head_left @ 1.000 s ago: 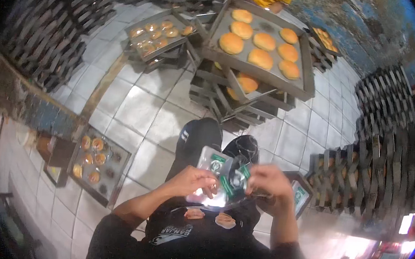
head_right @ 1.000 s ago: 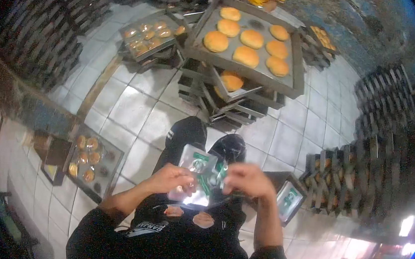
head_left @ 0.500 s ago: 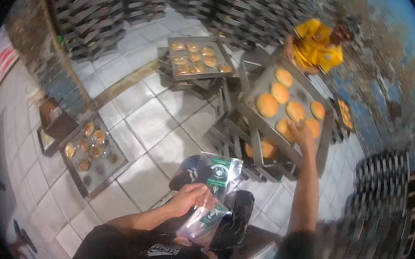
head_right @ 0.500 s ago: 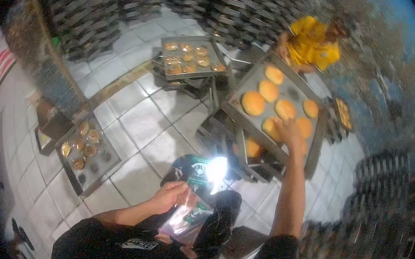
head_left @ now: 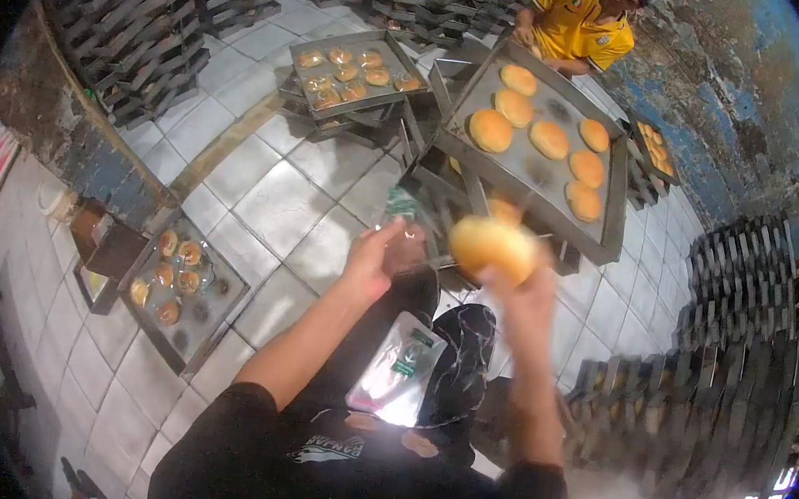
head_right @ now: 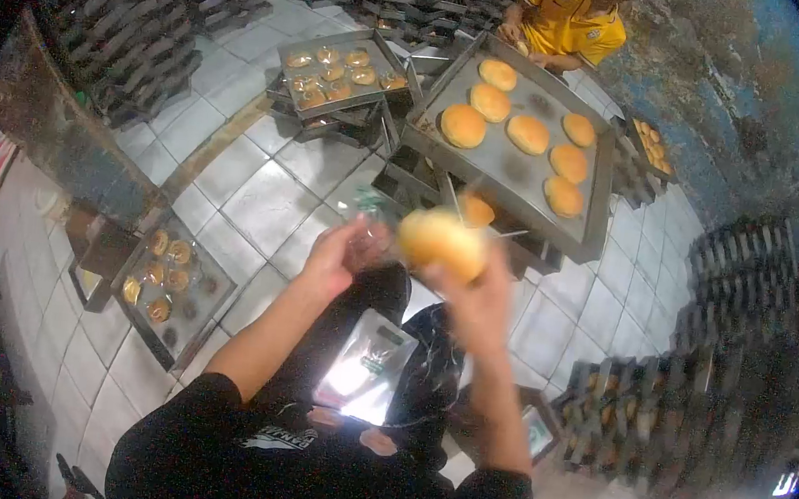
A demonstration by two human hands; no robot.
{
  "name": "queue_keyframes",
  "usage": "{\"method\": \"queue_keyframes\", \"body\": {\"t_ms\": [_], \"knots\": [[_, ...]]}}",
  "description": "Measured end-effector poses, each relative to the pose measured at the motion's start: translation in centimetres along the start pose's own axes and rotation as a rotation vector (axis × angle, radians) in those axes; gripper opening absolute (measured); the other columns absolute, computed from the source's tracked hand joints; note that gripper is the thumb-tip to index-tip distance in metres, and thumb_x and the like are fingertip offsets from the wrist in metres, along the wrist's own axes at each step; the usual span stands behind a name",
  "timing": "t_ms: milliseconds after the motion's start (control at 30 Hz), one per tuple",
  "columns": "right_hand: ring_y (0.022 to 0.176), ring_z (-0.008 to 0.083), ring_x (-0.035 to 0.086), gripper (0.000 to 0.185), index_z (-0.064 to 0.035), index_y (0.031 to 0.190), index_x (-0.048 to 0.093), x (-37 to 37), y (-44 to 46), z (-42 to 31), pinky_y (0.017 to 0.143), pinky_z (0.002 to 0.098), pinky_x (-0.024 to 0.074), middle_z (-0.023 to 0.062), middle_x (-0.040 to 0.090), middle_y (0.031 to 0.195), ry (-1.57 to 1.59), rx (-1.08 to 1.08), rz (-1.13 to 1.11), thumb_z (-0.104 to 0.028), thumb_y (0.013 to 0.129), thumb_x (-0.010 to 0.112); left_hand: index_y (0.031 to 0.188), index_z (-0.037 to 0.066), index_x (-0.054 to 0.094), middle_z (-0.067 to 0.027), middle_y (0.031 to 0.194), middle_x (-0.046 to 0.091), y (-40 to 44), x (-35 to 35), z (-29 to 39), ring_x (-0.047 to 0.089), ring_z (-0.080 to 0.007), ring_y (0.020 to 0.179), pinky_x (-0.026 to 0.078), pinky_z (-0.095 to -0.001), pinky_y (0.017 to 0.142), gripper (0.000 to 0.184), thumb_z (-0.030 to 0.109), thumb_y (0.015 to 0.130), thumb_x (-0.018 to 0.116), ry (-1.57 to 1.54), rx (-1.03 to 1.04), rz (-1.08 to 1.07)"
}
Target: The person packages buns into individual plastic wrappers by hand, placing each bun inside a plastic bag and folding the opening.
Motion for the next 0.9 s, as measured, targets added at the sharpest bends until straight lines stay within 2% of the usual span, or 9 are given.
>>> {"method": "queue_keyframes", "body": {"t_ms": [100,167,367,500,533,700,733,833,900], "knots": [[0.112,0.039,0.064,0.041,-0.0026,0.11,0.065,3.7,-6.3,1.1,0.097,0.0454,0.053,0.0187,0.065,0.115,-0.39,-0.505,-0.055,0.001,0.072,0.081,0.112,-0.001,0.061,-0.0178,0.11,0.072,-1.6,3.2,-1.7,0.07,-0.0287,0.105,0.06,-0.0417,0.089,0.031,0.027,0.101,0.068,0.071,-0.027,-0.021],[0.111,0.0397,0.064,0.043,-0.0026,0.108,0.065,2.1,-6.8,3.5,0.099,0.0487,0.0526,0.0176,0.066,0.115,-0.618,-0.598,0.057,0.005,0.068,0.077,0.112,0.002,0.063,-0.0144,0.112,0.072,-3.3,5.1,-2.9,0.071,-0.0273,0.105,0.06,-0.0399,0.085,0.03,0.031,0.103,0.063,0.043,-0.074,-0.061],[0.113,0.0345,0.064,0.038,-0.005,0.109,0.065,2.2,-6.9,0.9,0.112,0.0578,0.0396,0.0129,0.067,0.115,-0.753,-0.525,0.184,0.002,0.072,0.073,0.125,0.008,0.064,-0.0076,0.117,0.072,-7.6,6.7,-5.1,0.07,-0.0213,0.105,0.057,-0.0415,0.093,0.036,0.036,0.105,0.055,0.082,-0.291,-0.185],[0.135,0.036,0.055,0.054,-0.0033,0.128,0.062,7.6,-8.7,3.8,0.119,0.0592,0.03,0.0192,0.061,0.137,-0.477,-0.354,-0.077,-0.001,0.075,0.073,0.126,0.007,0.063,-0.0103,0.123,0.07,-5.3,2.8,-3.9,0.067,-0.0257,0.115,0.05,-0.0418,0.105,0.044,0.043,0.104,0.056,-0.066,-0.285,-0.207],[0.142,0.0374,0.048,0.06,-0.0018,0.136,0.058,8.6,-9.1,4.9,0.121,0.0607,0.0264,0.0206,0.055,0.146,-0.553,-0.352,-0.136,-0.002,0.077,0.07,0.128,0.008,0.063,-0.0087,0.124,0.069,-5.9,2.4,-3.8,0.066,-0.024,0.115,0.051,-0.0409,0.104,0.043,0.043,0.104,0.056,-0.049,-0.209,-0.171],[0.142,0.0394,0.047,0.058,-0.0025,0.141,0.055,6.7,-7.4,3.8,0.12,0.0649,0.0245,0.0188,0.057,0.145,-0.727,-0.497,-0.015,0.0,0.083,0.064,0.143,0.013,0.053,-0.0023,0.139,0.059,-9.6,2.9,-6.2,0.057,-0.0197,0.127,0.047,-0.0414,0.108,0.047,0.04,0.105,0.057,0.33,0.152,-0.161],[0.14,0.0373,0.049,0.057,-0.0036,0.141,0.056,6.7,-7.3,3.3,0.12,0.0636,0.0264,0.019,0.057,0.143,-0.738,-0.478,-0.055,0.0,0.085,0.062,0.142,0.011,0.051,-0.0081,0.143,0.056,-8.7,2.7,-5.3,0.059,-0.0227,0.126,0.045,-0.0393,0.111,0.047,0.04,0.106,0.054,0.15,0.011,-0.135],[0.138,0.0356,0.051,0.056,-0.006,0.141,0.057,6.9,-6.5,3.9,0.118,0.061,0.0295,0.0189,0.058,0.142,-0.699,-0.421,-0.127,-0.001,0.086,0.062,0.138,0.011,0.055,-0.0084,0.137,0.061,-5.9,5.0,-2.6,0.061,-0.0232,0.122,0.048,-0.04,0.107,0.046,0.043,0.105,0.055,-0.233,0.014,-0.288],[0.138,0.0374,0.049,0.054,-0.0105,0.14,0.058,6.7,-4.8,5.1,0.118,0.0652,0.0284,0.0168,0.051,0.15,-0.718,-0.344,-0.132,-0.007,0.087,0.066,0.133,0.012,0.058,-0.0089,0.128,0.066,-5.0,5.4,-5.8,0.064,-0.0248,0.117,0.05,-0.0405,0.103,0.046,0.048,0.104,0.054,-0.195,-0.11,-0.319]]}}
Point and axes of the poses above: each hand's wrist, its own y-axis towards the middle knuckle, its own x-axis out of the palm, z = x × y, the point moved 5 cm from there along y, towards the middle knuckle
